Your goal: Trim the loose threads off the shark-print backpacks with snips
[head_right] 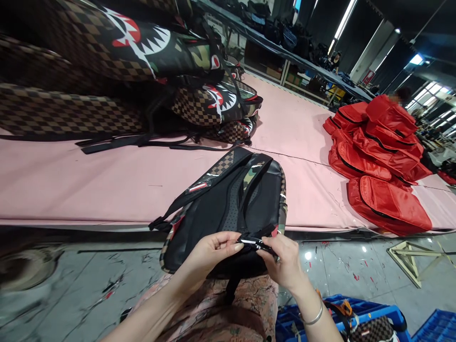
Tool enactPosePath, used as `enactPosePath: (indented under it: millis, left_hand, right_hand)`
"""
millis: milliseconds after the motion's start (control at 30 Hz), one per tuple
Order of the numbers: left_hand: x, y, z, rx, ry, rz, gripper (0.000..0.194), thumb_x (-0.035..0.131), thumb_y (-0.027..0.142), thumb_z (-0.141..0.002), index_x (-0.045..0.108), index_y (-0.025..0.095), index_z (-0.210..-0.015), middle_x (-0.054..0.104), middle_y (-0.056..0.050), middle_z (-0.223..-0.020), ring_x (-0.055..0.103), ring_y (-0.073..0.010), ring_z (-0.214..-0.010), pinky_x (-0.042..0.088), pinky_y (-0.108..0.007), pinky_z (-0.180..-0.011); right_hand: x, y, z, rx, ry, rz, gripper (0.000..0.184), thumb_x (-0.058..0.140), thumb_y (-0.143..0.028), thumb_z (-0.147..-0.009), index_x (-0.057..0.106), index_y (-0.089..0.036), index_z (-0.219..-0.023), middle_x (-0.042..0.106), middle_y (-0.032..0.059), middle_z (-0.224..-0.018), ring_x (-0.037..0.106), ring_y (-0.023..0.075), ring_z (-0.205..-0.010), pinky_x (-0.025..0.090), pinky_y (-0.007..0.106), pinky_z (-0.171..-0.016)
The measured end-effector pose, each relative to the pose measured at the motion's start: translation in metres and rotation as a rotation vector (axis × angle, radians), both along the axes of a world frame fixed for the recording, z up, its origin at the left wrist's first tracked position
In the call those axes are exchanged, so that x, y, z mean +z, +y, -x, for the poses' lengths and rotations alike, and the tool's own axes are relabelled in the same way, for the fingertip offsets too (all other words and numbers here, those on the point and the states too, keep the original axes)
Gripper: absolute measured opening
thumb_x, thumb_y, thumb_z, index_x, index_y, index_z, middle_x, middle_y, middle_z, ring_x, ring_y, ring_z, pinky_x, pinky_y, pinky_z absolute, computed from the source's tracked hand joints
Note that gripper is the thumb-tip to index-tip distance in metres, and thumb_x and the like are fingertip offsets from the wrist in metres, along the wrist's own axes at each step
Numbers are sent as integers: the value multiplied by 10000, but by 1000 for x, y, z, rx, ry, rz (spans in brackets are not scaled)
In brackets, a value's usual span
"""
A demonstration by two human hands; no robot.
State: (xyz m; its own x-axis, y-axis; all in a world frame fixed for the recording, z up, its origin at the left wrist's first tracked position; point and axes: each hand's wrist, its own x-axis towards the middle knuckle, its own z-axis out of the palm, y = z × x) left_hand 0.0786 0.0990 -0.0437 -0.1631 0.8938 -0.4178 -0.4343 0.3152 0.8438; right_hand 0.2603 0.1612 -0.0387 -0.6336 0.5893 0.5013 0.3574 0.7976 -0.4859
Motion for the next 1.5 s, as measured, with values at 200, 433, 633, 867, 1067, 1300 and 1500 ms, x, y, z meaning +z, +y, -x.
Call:
enactPosePath:
  millis: [200, 433, 633, 867, 1067, 1300, 1500]
  left_hand:
    - [4, 1, -1, 9, -41, -6, 309, 783, 317, -468, 669, 125, -682, 504, 45, -537, 428, -87, -519, 330, -202, -529]
    - [-1, 5, -3, -23, -76, 12, 357, 786, 303, -458, 690, 125, -753, 609, -1, -615, 507, -120, -576, 374, -217, -569]
    - [-1, 4, -1, -54, -87, 11, 335, 780, 326, -480, 679, 122, -726, 610, -3, -625, 497, -114, -580, 361, -213, -573]
    - [-9, 5, 1, -131, -52, -1, 330, 748, 383, -545, 638, 124, -717, 535, 29, -588, 392, -76, -527, 292, -192, -522]
    - [-29, 13, 10, -160, 190, 5, 392, 728, 470, -519, 594, 123, -642, 472, 43, -533, 357, -84, -501, 236, -208, -487]
    - [-32, 12, 24, -260, 38, 25, 290, 732, 376, -564, 618, 111, -590, 434, 45, -462, 322, -66, -451, 211, -199, -443]
    - [-21, 1, -4, 87, -613, 24, 181, 769, 136, -557, 640, 98, -679, 470, 26, -555, 416, -56, -519, 357, -171, -499]
  right_hand:
    - [11, 5, -4, 56, -231, -310, 179, 528, -238, -846, 596, -156, -991, 589, 40, -652, 520, 141, -594, 365, 262, -534]
    - [27, 10, 4, 79, -362, -499, 176, 497, -241, -864, 621, -173, -969, 507, -3, -565, 448, 118, -536, 290, 271, -512]
    - [19, 10, -1, 93, -252, -345, 144, 529, -207, -837, 615, -167, -946, 565, 20, -607, 497, 128, -571, 341, 254, -531]
    - [-29, 11, 18, -244, 200, 618, 238, 534, -285, -776, 590, -173, -979, 514, -31, -607, 467, 108, -546, 387, 222, -535]
    - [-52, 7, 44, -244, 328, 821, 166, 604, -322, -670, 550, -167, -693, 498, -34, -596, 443, 105, -551, 361, 226, -547]
    - [-49, -1, 48, -291, 242, 662, 153, 570, -323, -725, 544, -173, -721, 514, -36, -597, 458, 109, -565, 348, 225, -556]
    - [-42, -4, 42, -290, 285, 631, 125, 520, -297, -759, 517, -177, -728, 471, -34, -609, 424, 108, -569, 342, 220, -543]
